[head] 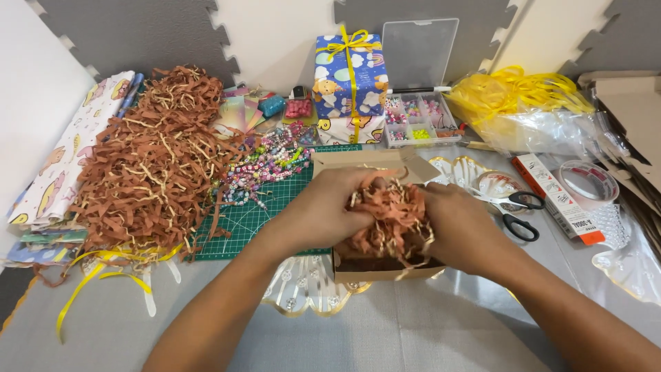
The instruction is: Assembling a small cardboard box, filling it with decorative shredded paper, and placing a packaged phone strap inside.
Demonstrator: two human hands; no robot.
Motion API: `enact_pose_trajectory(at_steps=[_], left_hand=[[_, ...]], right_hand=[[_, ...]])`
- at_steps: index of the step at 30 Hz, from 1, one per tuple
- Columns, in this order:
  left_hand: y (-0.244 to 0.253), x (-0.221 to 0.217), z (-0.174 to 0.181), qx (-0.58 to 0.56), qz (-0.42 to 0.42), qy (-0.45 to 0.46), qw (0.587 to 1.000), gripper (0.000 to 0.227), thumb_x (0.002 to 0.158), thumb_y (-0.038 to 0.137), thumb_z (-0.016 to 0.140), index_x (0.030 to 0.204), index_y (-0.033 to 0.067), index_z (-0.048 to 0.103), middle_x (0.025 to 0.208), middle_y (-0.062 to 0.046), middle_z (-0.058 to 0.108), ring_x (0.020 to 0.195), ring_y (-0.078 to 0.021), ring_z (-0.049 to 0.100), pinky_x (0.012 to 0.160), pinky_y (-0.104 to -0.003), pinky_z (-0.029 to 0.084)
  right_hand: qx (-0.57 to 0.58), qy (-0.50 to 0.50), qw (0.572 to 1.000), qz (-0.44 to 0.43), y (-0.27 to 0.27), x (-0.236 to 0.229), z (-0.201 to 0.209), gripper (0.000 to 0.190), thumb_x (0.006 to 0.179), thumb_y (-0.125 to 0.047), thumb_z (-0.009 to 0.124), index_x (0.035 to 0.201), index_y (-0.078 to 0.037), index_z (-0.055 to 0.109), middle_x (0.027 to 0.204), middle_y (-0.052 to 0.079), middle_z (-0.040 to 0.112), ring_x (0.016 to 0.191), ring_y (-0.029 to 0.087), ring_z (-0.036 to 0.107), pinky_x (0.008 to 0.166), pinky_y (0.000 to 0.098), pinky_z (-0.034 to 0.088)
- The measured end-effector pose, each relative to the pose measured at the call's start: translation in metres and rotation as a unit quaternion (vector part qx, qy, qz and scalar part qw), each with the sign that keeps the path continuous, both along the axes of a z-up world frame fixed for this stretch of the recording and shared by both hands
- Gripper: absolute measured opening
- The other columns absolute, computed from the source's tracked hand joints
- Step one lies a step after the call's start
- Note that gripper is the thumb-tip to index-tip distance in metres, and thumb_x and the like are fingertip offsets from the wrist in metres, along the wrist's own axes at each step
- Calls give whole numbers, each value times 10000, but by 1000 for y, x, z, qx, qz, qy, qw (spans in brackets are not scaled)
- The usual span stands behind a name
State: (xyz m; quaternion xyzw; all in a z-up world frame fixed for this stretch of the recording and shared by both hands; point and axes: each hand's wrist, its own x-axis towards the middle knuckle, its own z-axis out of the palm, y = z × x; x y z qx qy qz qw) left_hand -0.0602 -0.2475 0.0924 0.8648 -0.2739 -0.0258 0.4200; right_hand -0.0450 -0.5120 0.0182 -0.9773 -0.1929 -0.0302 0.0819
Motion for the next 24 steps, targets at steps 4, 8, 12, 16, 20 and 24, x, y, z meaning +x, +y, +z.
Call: enact_pose_trajectory(at_steps=[4, 8, 12, 16, 20, 24], left_hand=[[25, 7, 3, -3, 32, -39, 999, 348, 845, 60, 799, 1192, 59, 826, 1058, -156, 847, 1041, -386, 820, 891, -477, 681], [53, 11, 1, 147, 61, -18, 987, 324, 860, 30, 800, 1179, 55, 853, 1017, -165, 858, 1002, -429, 838, 863, -516, 671], [47, 12, -10, 123, 45, 24, 991, 316, 863, -11, 758, 1171, 4, 828, 1050, -232, 857, 1009, -489, 824, 858, -543, 672], [21, 13, -23, 48, 35, 37, 998, 283, 876, 32, 767, 1157, 36, 800, 1025, -174, 831, 981, -398, 821, 847, -493, 684], [-3, 6, -28, -37, 6, 37, 999, 296, 908, 76, 696, 1203, 52, 715, 1022, -183, 777, 992, -382, 779, 823, -527, 661], [-4, -2, -28, -97, 11, 44, 994, 307, 906, 57, 687, 1200, 85, 772, 984, -136, 825, 978, -299, 803, 832, -468, 684]], right_hand=[[80, 27, 996, -28, -17, 7, 21, 370, 868, -376, 856, 1163, -177, 751, 983, 133, 847, 1069, 522, 798, 886, 637, 629], [165, 60, 983, -49, -13, 0, 45, 396, 902, -280, 822, 1264, -159, 714, 1011, 209, 869, 1133, 573, 785, 948, 635, 620], [197, 108, 973, -51, -5, 4, 36, 515, 887, -175, 825, 1379, -177, 674, 1184, 206, 885, 1249, 549, 775, 1053, 647, 628], [196, 138, 970, -34, 20, -26, 71, 805, 793, -160, 925, 1518, -198, 578, 1370, 197, 848, 1365, 539, 735, 1124, 680, 605], [284, 176, 941, 56, 29, -41, 72, 1021, 740, -123, 974, 1652, -115, 515, 1393, 303, 812, 1371, 600, 716, 1149, 713, 583], [301, 64, 948, 85, 17, -21, 35, 815, 748, 68, 804, 1538, -13, 618, 1222, 328, 821, 1211, 645, 748, 1023, 719, 616]])
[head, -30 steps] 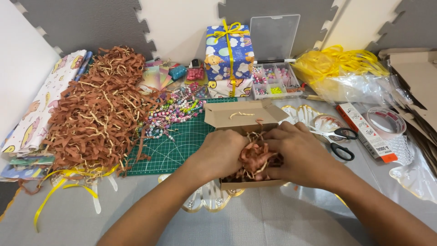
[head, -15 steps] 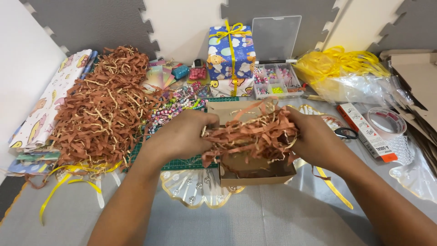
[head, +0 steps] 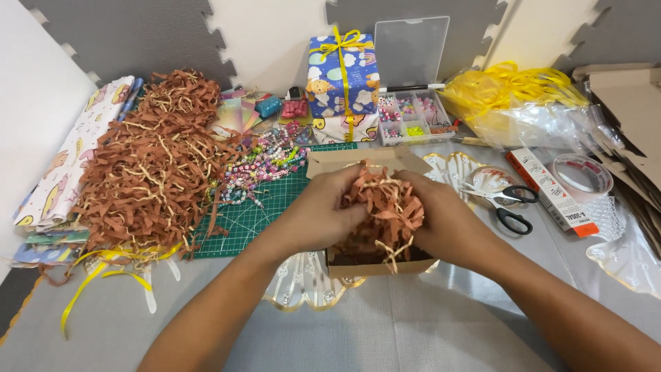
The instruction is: Assembling a small cardboard box, filling it with decorative shredded paper, and placing a packaged phone strap inside.
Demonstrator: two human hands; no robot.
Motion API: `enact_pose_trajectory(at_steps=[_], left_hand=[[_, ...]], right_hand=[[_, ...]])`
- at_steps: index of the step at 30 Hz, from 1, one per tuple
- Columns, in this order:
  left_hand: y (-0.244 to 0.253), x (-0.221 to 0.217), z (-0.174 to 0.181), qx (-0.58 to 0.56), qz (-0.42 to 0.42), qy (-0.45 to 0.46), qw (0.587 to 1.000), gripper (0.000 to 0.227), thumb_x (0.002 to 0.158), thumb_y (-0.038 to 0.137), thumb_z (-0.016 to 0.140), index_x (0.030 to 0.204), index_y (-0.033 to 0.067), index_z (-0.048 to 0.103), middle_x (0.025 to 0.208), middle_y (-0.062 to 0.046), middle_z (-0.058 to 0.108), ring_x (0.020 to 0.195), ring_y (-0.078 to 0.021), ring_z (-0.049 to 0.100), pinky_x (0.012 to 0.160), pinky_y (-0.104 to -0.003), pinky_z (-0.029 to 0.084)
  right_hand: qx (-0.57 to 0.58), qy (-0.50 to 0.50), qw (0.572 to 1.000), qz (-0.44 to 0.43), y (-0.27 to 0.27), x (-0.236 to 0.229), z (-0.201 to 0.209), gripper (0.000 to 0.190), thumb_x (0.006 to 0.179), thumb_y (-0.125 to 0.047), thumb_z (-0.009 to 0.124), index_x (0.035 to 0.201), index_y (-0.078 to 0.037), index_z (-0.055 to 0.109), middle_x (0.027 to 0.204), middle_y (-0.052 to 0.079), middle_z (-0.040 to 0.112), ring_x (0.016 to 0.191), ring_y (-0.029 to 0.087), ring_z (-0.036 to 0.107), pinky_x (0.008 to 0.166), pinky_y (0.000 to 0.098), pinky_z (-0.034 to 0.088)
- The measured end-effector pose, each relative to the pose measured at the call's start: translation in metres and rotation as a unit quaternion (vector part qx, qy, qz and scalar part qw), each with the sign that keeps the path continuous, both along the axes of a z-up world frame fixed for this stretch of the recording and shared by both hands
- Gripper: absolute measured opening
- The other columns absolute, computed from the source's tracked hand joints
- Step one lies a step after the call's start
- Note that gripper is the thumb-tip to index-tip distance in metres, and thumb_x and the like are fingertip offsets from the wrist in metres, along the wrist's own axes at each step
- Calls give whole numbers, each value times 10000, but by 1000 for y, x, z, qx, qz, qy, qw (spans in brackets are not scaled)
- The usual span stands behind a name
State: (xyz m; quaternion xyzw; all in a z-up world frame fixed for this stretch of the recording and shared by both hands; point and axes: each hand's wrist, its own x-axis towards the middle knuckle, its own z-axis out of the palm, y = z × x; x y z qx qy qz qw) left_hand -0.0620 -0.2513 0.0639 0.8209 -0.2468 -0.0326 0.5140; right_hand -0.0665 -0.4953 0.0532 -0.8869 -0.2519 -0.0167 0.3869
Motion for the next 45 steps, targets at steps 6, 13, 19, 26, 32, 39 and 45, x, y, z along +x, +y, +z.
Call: enact_pose_trajectory(at_steps=[6, 13, 19, 26, 32, 39, 45], left_hand=[[29, 14, 17, -70, 77, -10, 995, 126, 992, 57, 726, 1108, 51, 775, 924, -100, 788, 866, -215, 784, 738, -365, 704], [32, 13, 15, -112, 102, -65, 986, 155, 1034, 15, 749, 1177, 47, 800, 1019, -105, 771, 976, -209, 807, 666, -337, 744], [-1, -16, 33, -23, -43, 1, 999, 770, 912, 375, 937, 1448, -121, 695, 1561, -389, 578, 1482, -620, 591, 1186, -713, 563], [-19, -12, 18, -133, 88, 83, 984, 1157, 832, 339, 874, 1767, 160, 217, 1590, -135, 638, 1464, -301, 698, 1111, -472, 709], [-13, 3, -4, -9, 54, 89, 994, 696, 857, 81, 781, 1494, 212, 534, 1291, -79, 817, 1097, -221, 841, 897, -387, 682], [16, 30, -21, -28, 139, -17, 990, 162, 997, 104, 685, 903, 152, 562, 1023, -58, 576, 951, -228, 593, 845, -363, 453], [-4, 7, 2, 45, 81, 47, 995, 259, 1046, 252, 724, 1284, 158, 689, 1174, -47, 783, 1085, -200, 768, 926, -377, 596]], right_hand=[[-4, -45, 994, -100, -41, 37, -9, 445, 862, -103, 839, 1294, -154, 747, 962, 218, 836, 1037, 574, 786, 893, 637, 608], [10, -19, 988, -150, -44, 29, 24, 466, 844, -29, 794, 1301, -120, 799, 1005, 211, 851, 1032, 518, 802, 954, 570, 595], [64, 34, 991, -114, -23, 8, 35, 731, 825, -205, 969, 1465, -89, 636, 1149, 322, 832, 1199, 620, 767, 1053, 712, 579], [11, 38, 996, 75, -29, 8, 23, 910, 726, -115, 930, 1535, -144, 514, 1427, 69, 653, 1340, 199, 676, 1091, 373, 582], [-72, -66, 985, 140, -34, 11, 8, 773, 817, -54, 792, 1529, -122, 499, 1560, 114, 665, 1382, 313, 694, 1083, 427, 549], [-64, -68, 995, -45, -41, 35, -1, 275, 823, -25, 778, 1063, -157, 785, 945, 2, 795, 801, 201, 738, 750, 384, 566], [27, -10, 996, 81, -7, 19, -14, 621, 805, -276, 908, 1376, -114, 726, 1255, 77, 841, 1080, 224, 813, 927, 383, 639]])
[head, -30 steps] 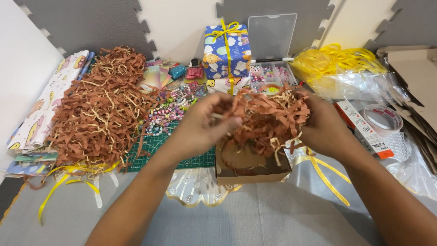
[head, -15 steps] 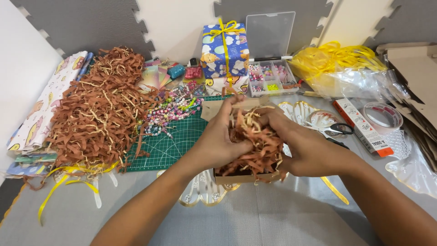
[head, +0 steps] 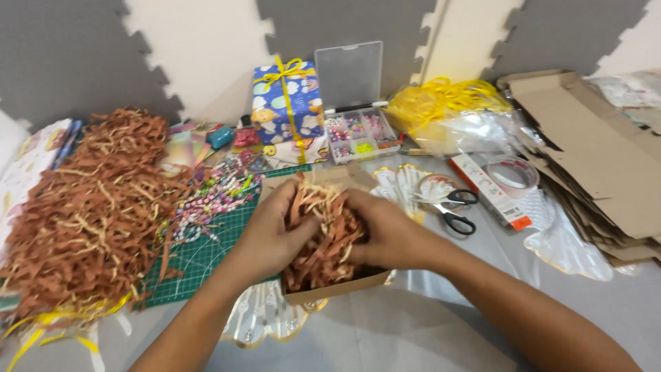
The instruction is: Assembling a small cardboard box, filling it with decorative shredded paper, and placing a packaged phone strap inside.
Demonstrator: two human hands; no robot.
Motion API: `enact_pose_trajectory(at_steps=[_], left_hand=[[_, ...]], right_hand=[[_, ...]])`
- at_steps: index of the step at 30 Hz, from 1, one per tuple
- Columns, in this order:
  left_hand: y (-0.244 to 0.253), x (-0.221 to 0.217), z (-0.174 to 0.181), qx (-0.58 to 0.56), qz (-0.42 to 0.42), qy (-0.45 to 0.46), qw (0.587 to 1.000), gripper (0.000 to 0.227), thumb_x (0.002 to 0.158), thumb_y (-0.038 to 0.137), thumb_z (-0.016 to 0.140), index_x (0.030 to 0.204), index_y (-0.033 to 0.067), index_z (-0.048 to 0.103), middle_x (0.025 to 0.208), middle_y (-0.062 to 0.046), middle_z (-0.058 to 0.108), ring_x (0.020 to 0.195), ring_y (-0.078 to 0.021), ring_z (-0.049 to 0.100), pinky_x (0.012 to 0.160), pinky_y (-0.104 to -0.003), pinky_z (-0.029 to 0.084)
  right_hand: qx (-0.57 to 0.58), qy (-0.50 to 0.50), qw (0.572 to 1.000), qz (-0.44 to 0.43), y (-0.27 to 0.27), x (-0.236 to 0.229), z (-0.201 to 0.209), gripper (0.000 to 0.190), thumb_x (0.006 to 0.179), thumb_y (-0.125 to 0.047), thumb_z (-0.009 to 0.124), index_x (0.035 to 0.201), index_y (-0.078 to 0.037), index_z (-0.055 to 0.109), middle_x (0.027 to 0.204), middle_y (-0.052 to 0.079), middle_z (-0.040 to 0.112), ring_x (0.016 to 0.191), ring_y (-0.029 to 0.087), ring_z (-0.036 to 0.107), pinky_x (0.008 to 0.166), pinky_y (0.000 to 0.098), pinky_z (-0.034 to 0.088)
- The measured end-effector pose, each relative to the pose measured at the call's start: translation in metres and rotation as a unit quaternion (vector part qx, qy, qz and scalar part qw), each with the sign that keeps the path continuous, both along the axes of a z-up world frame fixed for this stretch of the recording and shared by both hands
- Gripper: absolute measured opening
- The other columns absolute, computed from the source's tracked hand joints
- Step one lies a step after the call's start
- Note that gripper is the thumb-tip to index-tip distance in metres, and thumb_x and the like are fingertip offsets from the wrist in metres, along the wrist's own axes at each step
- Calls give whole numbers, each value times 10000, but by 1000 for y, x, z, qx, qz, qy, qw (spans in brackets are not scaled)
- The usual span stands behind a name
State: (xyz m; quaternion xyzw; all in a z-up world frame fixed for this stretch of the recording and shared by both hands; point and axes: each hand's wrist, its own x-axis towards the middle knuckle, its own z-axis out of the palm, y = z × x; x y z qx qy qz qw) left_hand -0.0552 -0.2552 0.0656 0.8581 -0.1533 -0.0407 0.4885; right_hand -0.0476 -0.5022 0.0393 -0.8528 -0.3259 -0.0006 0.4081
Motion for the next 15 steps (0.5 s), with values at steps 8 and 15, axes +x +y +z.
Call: enact_pose_trajectory(at_steps=[8, 15], left_hand=[[6, -15, 9, 269, 14, -39, 962, 341, 982, 503, 848, 1017, 201, 691, 1171, 68, 644, 978, -181, 695, 775, -439, 503], [27, -21, 22, 166, 23, -232, 958, 658, 897, 402, 931, 1443, 143, 669, 1423, -67, 668, 1315, -260, 677, 1072, -452, 528]], right_hand=[[-229, -39, 972, -46, 18, -8, -40, 292, 844, -352, 837, 1024, -163, 706, 1086, 84, 822, 964, 436, 759, 743, 593, 556], [-217, -21, 971, -96, 20, -7, -39, 518, 855, -286, 794, 1329, -211, 599, 916, 122, 838, 871, 476, 760, 663, 600, 539]])
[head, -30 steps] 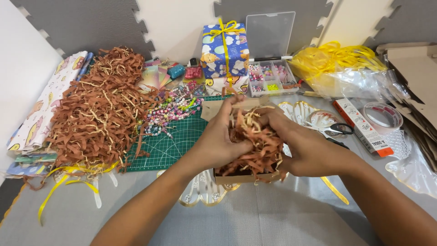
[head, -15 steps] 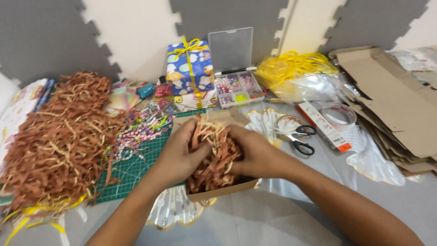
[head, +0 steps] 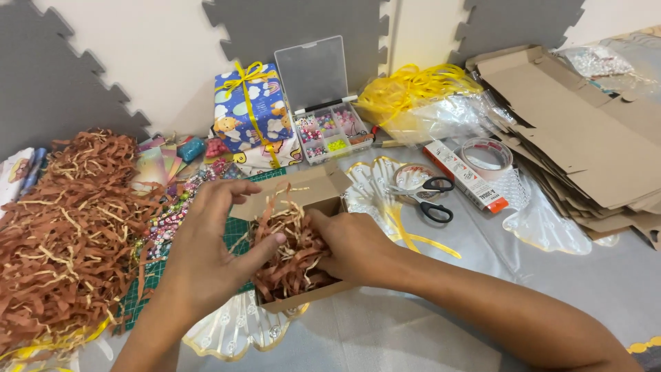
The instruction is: Assembling a small cardboard box, filling it with decorative shredded paper, and placing a packaged phone strap inside.
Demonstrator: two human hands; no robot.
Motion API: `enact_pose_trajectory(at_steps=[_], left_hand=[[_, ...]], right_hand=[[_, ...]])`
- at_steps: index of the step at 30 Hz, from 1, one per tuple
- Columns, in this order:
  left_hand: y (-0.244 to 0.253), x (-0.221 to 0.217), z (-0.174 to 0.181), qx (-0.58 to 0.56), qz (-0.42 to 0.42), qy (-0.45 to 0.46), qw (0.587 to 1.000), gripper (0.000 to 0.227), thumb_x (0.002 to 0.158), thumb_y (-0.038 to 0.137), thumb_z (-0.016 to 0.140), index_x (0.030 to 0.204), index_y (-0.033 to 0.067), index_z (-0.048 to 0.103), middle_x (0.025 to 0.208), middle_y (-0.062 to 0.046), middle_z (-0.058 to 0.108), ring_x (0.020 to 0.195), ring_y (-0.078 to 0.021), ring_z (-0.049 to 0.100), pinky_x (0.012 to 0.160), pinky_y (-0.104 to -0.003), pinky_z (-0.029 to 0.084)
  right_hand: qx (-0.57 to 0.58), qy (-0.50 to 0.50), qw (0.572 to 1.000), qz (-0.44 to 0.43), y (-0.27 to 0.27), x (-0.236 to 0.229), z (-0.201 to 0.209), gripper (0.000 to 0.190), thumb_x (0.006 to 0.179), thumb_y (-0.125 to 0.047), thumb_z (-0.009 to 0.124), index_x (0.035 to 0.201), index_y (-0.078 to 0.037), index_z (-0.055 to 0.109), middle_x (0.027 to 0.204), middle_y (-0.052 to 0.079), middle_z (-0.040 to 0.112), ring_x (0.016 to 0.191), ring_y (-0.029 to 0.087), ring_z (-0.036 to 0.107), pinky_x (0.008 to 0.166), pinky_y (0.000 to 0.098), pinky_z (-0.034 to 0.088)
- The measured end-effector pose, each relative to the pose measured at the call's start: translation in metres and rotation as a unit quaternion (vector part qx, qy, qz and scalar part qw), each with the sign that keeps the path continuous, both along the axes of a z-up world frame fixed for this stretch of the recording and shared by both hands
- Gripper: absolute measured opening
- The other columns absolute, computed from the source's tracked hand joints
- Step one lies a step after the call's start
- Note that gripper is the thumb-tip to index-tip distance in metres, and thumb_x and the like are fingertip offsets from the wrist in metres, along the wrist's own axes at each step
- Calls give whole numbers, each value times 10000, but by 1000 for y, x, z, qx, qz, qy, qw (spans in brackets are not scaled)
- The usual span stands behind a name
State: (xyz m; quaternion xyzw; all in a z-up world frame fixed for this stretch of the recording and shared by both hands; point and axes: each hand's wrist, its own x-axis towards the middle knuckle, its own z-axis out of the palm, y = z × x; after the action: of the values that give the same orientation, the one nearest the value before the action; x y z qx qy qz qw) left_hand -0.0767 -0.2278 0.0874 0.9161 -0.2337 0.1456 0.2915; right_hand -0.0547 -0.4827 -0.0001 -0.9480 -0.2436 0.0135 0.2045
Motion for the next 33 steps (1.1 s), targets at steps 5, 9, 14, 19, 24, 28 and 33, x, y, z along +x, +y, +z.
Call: enact_pose_trajectory(at_steps=[5, 9, 14, 19, 24, 28, 33], left_hand=[[-11, 7, -16, -12, -88, 175, 981, 381, 885, 235, 807, 1261, 183, 778, 1127, -12, 752, 973, -171, 736, 877, -358, 547], [-22, 16, -44, 6, -93, 187, 978, 138, 875, 43, 692, 936, 98, 802, 903, -64, 724, 814, -234, 719, 729, -395, 494], [-32, 9, -39, -97, -87, 189, 973, 55, 860, 31, 755, 868, 84, 746, 820, -68, 732, 776, -215, 736, 709, -363, 559], [-22, 10, -33, -218, -68, 233, 945, 34, 916, 24, 782, 949, 28, 790, 765, -71, 707, 740, -149, 765, 691, -299, 665], [2, 19, -15, -206, -51, 162, 964, 72, 916, 2, 804, 978, 28, 831, 910, -173, 767, 766, -321, 870, 705, -409, 725], [6, 4, 9, -14, -82, 142, 986, 108, 884, 138, 868, 953, 57, 876, 1140, -167, 745, 1130, -420, 741, 965, -561, 626], [5, -5, 15, 20, -53, 142, 988, 279, 927, 206, 865, 1188, 106, 852, 1253, -147, 719, 1219, -409, 742, 980, -554, 622]], right_hand=[[69, 29, 997, 18, -10, -6, 31, 557, 856, -225, 841, 1272, -167, 476, 1071, 152, 787, 928, 433, 745, 684, 527, 518], [119, 126, 978, 120, -32, -14, 80, 697, 819, -254, 905, 1402, -183, 528, 1180, 27, 707, 962, 180, 667, 804, 367, 570], [194, 136, 970, 60, -31, -12, 81, 882, 747, -264, 1024, 1489, -131, 566, 1281, 91, 785, 1219, 267, 796, 1033, 429, 644], [186, 48, 981, -9, -35, 15, 46, 397, 822, -125, 934, 1185, -83, 780, 915, 137, 818, 936, 340, 828, 851, 455, 679], [227, -75, 971, -29, -51, 25, 48, 283, 850, -113, 930, 1077, -38, 780, 1176, 143, 810, 1042, 381, 838, 882, 454, 720], [224, -29, 973, 54, -43, -2, 96, 447, 805, -223, 1034, 1167, -37, 850, 1296, 211, 822, 1190, 468, 829, 984, 567, 688], [-42, 71, 977, 196, -44, -23, 108, 223, 1138, -321, 665, 1169, -172, 828, 1108, 107, 885, 1181, 405, 834, 1170, 609, 550]])
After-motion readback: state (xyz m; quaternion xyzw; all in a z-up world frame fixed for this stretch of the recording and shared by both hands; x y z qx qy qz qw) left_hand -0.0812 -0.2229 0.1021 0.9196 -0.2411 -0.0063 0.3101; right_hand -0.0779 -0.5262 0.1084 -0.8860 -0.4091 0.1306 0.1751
